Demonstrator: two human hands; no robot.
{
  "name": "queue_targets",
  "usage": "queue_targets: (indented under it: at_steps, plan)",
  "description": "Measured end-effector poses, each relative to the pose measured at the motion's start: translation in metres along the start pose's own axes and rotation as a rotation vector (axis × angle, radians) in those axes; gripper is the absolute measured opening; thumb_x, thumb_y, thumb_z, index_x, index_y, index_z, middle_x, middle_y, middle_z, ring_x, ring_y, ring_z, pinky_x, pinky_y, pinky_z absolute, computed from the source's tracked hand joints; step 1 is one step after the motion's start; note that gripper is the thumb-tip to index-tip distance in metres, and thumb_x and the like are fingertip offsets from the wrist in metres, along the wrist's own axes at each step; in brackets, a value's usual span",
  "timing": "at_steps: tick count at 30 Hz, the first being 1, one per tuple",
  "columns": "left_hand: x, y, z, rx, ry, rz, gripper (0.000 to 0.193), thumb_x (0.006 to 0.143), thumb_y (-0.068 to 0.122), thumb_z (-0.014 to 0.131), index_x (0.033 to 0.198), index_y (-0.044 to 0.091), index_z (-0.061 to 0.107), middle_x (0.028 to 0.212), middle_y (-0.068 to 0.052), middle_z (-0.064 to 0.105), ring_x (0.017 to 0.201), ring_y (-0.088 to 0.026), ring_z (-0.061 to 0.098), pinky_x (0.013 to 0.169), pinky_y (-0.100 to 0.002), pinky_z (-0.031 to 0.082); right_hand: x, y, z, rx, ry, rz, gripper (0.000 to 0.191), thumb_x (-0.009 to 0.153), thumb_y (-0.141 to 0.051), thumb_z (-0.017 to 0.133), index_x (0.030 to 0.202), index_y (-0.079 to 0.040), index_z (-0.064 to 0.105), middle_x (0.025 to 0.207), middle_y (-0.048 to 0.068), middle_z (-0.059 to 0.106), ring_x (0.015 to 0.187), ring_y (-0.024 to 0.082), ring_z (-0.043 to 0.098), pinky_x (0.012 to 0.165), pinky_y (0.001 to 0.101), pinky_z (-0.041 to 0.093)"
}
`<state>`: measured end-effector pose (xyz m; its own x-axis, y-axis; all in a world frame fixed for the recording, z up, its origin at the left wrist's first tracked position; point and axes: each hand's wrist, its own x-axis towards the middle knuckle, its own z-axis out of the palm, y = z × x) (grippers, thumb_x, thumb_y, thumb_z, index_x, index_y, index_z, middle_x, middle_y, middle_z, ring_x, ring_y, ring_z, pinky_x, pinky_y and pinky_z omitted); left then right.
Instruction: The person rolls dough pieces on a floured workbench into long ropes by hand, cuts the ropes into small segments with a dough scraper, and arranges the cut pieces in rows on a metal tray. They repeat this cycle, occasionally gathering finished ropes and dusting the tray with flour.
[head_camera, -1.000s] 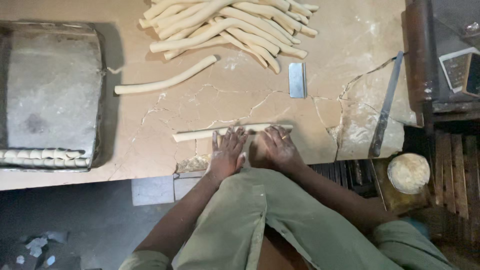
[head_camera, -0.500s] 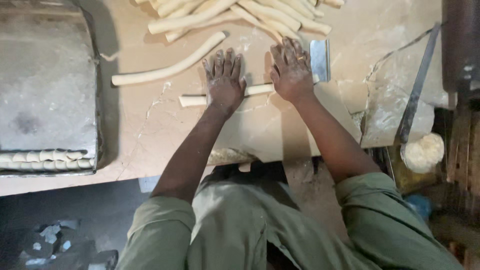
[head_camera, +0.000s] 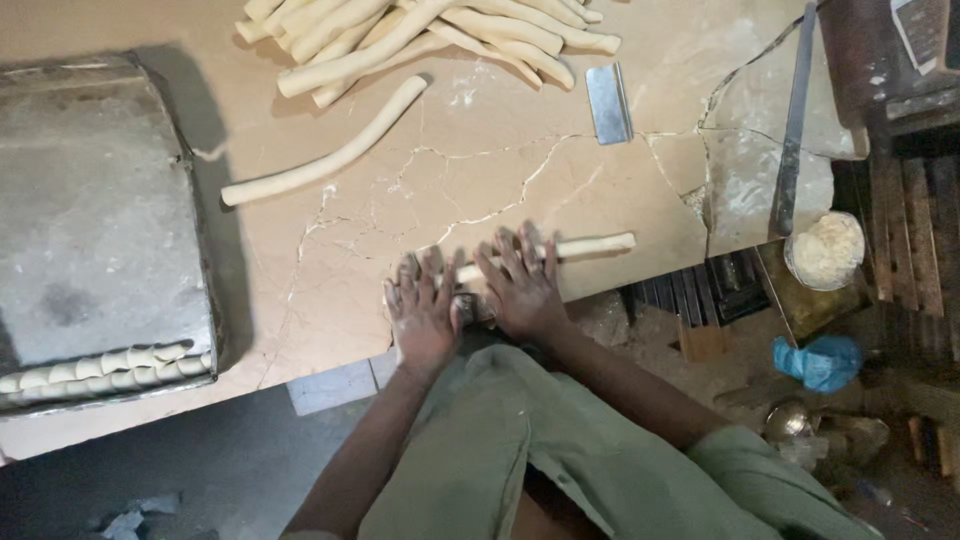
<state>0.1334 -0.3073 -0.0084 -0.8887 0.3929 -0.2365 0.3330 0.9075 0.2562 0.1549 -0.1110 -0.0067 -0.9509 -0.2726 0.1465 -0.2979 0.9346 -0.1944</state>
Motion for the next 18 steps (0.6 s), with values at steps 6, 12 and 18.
queue_targets:
  at_steps: [6,12,18]
  plan:
    - [0.117,-0.067,-0.036,0.000,0.126,-0.265,0.070,0.106,0.044,0.045,0.167,0.024,0.018,0.175,-0.017,-0.001,0.159,-0.047,-0.004,0.115,-0.074,-0.012,0.137,0.068,0.022,-0.088,-0.024,0.346,0.069,0.101,-0.046,0.059,0.156,-0.006,0.046,0.160,0.033,0.030,0.142,0.056,0.035,0.112,0.0738,0.022]
    - [0.096,-0.084,-0.036,0.026,0.023,0.264,0.070,0.105,0.044,0.043,0.169,0.029,0.016,0.174,-0.010,-0.001,0.156,-0.045,-0.004,0.119,-0.074,-0.006,0.057,0.128,0.008,-0.139,0.017,0.360,0.062,0.105,-0.040,0.057,0.157,-0.009,0.047,0.161,0.028,0.037,0.149,0.052,0.033,0.118,0.0699,0.021]
    - [-0.028,-0.047,0.002,0.082,-0.021,0.097,0.076,0.097,0.041,0.053,0.165,0.033,0.021,0.172,-0.016,0.003,0.154,-0.050,-0.003,0.119,-0.070,-0.002,-0.081,0.102,-0.027,-0.021,-0.021,0.178,0.060,0.104,-0.043,0.055,0.153,-0.008,0.050,0.161,0.030,0.033,0.150,0.054,0.026,0.122,0.0694,0.018]
